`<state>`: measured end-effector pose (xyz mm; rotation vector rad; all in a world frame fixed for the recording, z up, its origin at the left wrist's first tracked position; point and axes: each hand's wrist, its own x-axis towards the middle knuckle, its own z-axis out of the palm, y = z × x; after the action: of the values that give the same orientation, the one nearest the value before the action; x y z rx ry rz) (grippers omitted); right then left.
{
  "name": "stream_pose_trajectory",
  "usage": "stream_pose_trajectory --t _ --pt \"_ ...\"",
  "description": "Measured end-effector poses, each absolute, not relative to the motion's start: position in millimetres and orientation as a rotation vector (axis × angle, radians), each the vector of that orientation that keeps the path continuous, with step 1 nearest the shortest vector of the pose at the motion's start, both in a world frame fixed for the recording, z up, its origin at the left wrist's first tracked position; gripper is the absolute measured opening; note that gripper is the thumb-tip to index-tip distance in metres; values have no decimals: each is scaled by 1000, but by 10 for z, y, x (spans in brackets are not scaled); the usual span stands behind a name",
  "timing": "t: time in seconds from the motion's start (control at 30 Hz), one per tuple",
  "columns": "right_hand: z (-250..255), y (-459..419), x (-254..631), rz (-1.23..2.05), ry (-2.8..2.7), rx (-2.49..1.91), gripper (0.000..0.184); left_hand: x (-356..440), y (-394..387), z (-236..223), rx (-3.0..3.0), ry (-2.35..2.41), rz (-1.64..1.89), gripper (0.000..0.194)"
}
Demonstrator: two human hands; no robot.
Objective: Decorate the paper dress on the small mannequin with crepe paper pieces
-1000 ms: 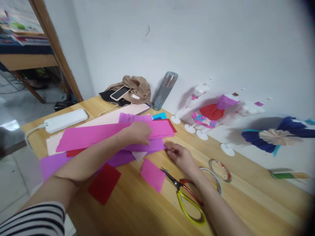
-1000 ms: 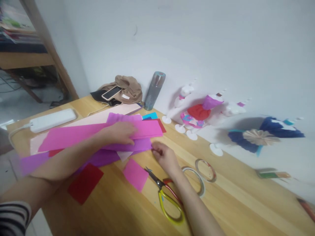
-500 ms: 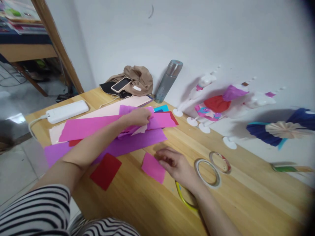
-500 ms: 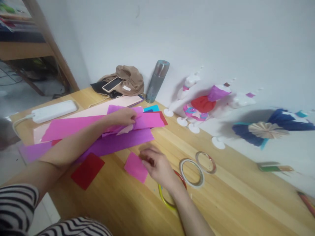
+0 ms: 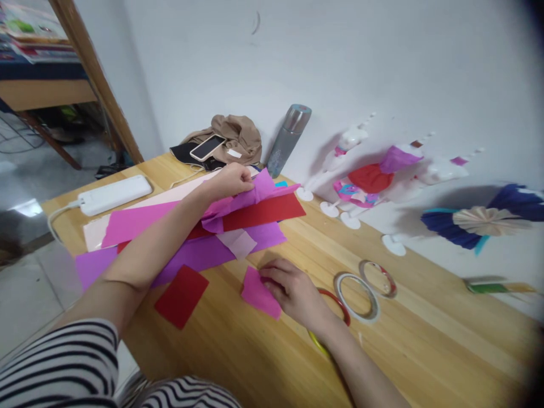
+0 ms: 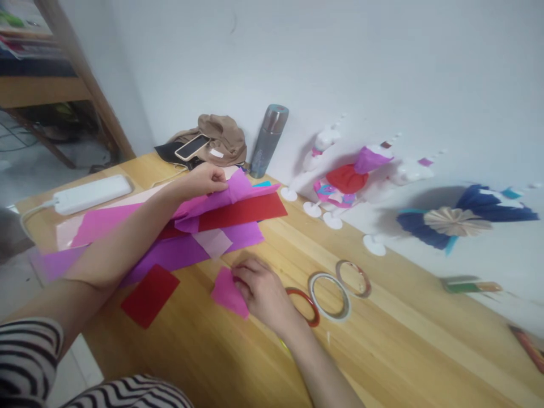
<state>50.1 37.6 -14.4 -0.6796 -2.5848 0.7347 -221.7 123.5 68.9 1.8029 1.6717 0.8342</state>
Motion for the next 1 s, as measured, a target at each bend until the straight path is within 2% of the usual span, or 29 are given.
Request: stream_pose_trajectory --t 0.2,0.33,0.5,0.67,0.8,0.93,1.0 --pt "-35 397 313 437 -2739 -626 31 -2219 1246 688 1897 1682 742 19" --pt "-16 498 107 460 -2851 -491 31 -2161 1228 691 1988 1664 649 19" --pt "12 505 74 525 -2735 -475 33 -2096 1210 618 2086 1634 513 17" --pt "78 452 304 731 -2291 -605 25 -2086 1214 501 2175 1551 359 25" --pt "119 511 578 1112 -1697 -952 7 -1939 1204 443 2049 1475 519 30" --pt "120 548 801 1304 -1083 -1113 26 -1613 1104 355 1565 1116 639 43" --pt "109 519 882 1317 -948 -1103 30 -1459 1018 287 1539 989 630 41"
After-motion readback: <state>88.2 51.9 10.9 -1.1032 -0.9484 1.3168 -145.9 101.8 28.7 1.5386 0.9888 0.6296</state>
